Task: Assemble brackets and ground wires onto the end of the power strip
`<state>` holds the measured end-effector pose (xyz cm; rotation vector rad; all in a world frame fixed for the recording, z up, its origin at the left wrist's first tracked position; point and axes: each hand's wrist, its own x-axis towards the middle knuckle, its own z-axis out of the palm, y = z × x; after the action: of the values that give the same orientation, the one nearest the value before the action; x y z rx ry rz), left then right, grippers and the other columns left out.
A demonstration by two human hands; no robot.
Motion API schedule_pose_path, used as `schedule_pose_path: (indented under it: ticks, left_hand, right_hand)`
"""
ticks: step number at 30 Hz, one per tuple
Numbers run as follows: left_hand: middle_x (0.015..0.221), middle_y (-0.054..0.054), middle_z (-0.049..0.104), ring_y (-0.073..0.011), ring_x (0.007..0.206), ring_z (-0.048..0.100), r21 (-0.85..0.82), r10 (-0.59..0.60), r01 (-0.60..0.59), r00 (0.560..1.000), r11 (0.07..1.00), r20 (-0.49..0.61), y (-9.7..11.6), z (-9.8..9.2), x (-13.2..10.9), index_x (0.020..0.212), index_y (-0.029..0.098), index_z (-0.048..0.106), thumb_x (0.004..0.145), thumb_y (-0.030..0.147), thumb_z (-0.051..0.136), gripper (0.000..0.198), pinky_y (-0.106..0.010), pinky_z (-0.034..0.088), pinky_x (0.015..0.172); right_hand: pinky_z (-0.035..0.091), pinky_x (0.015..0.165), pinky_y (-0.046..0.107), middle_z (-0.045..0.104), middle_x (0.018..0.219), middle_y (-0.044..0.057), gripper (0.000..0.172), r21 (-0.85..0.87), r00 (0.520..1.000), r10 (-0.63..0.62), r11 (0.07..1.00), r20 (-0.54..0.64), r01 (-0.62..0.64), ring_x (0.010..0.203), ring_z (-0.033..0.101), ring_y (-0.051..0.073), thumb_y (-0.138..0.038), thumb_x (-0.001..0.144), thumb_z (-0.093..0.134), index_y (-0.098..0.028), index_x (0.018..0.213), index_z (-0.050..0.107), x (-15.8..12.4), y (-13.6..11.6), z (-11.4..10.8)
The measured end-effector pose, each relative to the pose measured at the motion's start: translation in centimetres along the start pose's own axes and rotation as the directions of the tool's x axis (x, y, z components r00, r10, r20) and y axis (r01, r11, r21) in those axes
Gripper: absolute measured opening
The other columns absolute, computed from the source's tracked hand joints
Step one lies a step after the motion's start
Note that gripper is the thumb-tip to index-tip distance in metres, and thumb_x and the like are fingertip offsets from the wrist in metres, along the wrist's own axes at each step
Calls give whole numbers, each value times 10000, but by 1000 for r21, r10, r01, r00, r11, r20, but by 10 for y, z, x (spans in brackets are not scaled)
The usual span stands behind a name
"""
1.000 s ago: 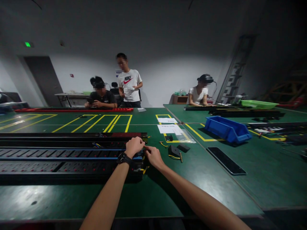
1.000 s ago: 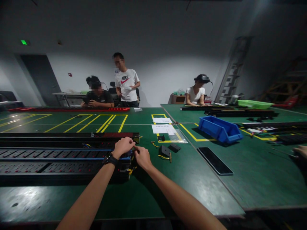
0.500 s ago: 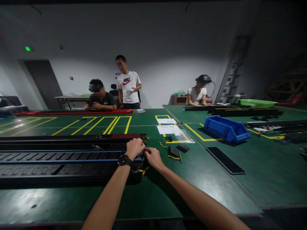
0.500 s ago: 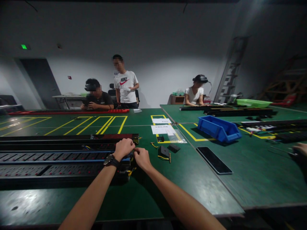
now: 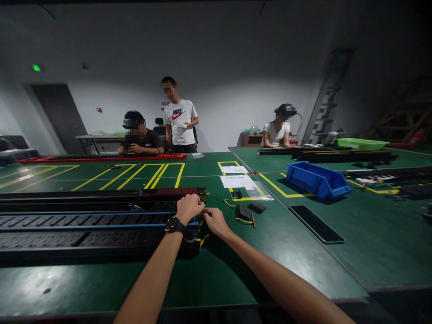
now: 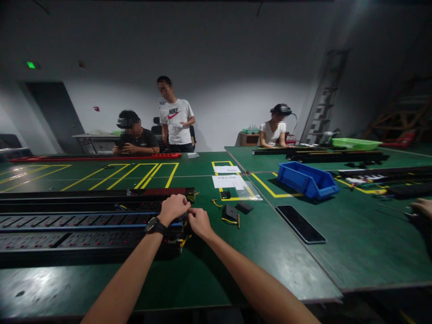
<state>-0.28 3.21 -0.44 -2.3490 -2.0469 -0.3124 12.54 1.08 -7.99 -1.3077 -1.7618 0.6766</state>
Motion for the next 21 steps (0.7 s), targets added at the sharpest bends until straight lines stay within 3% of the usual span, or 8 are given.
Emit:
schedule_pose_path:
  ticks: [21]
  left_hand:
    - [975,-116,764,-311,975,722,-35,-23,23,1000,999,-13,0,2,3,906,257,772,812,347,548,260,-400,550,828]
  right_hand:
    - [436,680,209,781,887,53,405,17,999,19,1000,-34,-19,829,688,197,-104,843,425,-163,958,809,-2,-4,1]
